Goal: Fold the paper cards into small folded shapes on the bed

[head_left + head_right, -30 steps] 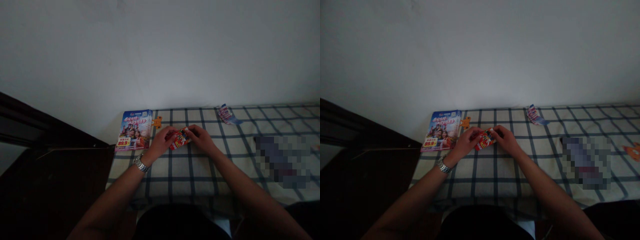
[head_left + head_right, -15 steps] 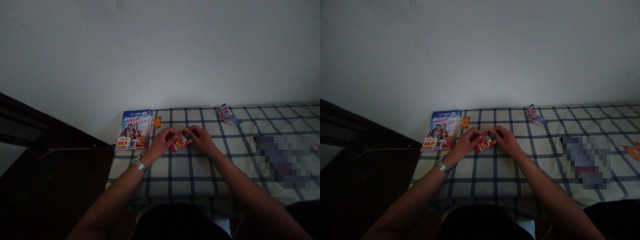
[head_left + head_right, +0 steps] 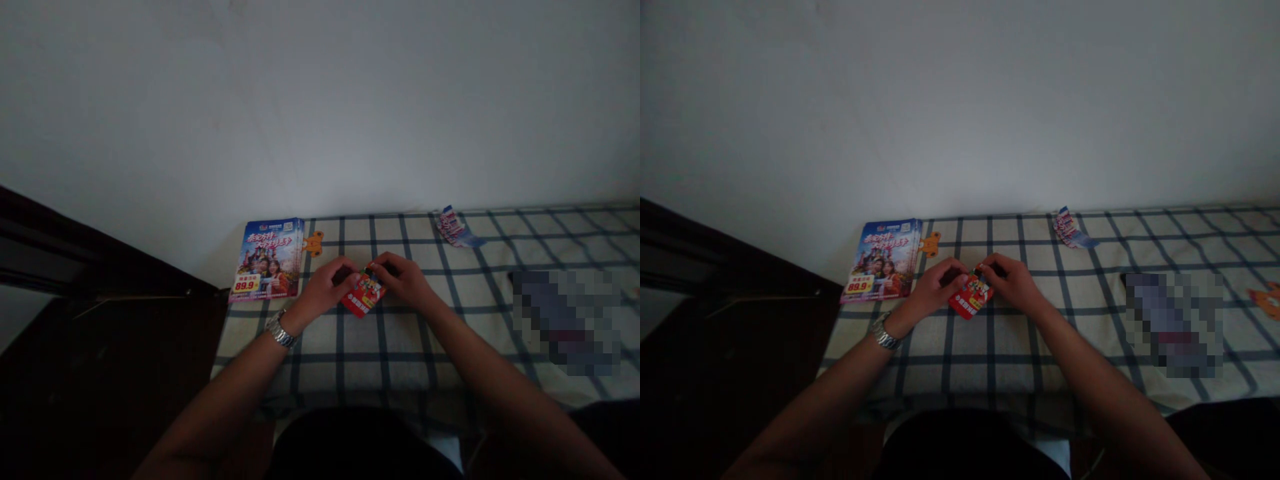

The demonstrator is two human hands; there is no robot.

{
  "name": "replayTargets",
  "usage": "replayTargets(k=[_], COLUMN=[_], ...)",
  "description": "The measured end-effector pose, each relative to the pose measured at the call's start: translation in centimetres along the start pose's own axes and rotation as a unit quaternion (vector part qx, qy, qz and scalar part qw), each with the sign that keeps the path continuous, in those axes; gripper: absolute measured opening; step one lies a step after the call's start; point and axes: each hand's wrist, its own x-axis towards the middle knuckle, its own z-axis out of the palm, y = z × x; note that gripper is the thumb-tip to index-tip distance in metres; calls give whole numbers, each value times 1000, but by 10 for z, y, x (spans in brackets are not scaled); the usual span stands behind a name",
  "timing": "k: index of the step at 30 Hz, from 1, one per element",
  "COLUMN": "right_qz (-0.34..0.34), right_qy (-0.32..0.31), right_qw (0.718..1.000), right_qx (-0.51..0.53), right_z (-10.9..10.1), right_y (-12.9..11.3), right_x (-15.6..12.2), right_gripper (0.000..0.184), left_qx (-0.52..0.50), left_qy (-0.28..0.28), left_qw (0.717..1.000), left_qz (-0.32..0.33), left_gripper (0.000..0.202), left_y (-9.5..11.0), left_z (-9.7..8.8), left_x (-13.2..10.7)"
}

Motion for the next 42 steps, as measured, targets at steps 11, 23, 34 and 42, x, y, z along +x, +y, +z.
replayTargets(k=[11,23,34,42], right_qz=[4,63,51,47], right_qy=[-35,31,53,58], right_qw=[999,990,993,995], right_qx=[21,120,88,62], right_z=[3,4,5,3], right_y=[-1,2,2,0], right_x=[-1,-1,-3,-4], right_gripper=[26,37,38,38], left_qx=[-17,-28,-42,-57], left_qy=[-10,71,60,51], left_qw=[1000,997,997,997], left_qz=[-13,-3,-3,2], left_gripper=[25,26,26,26], left_y=[0,6,4,7], left_z=[0,-4,-2,-2], left_x=[0,2,1,0])
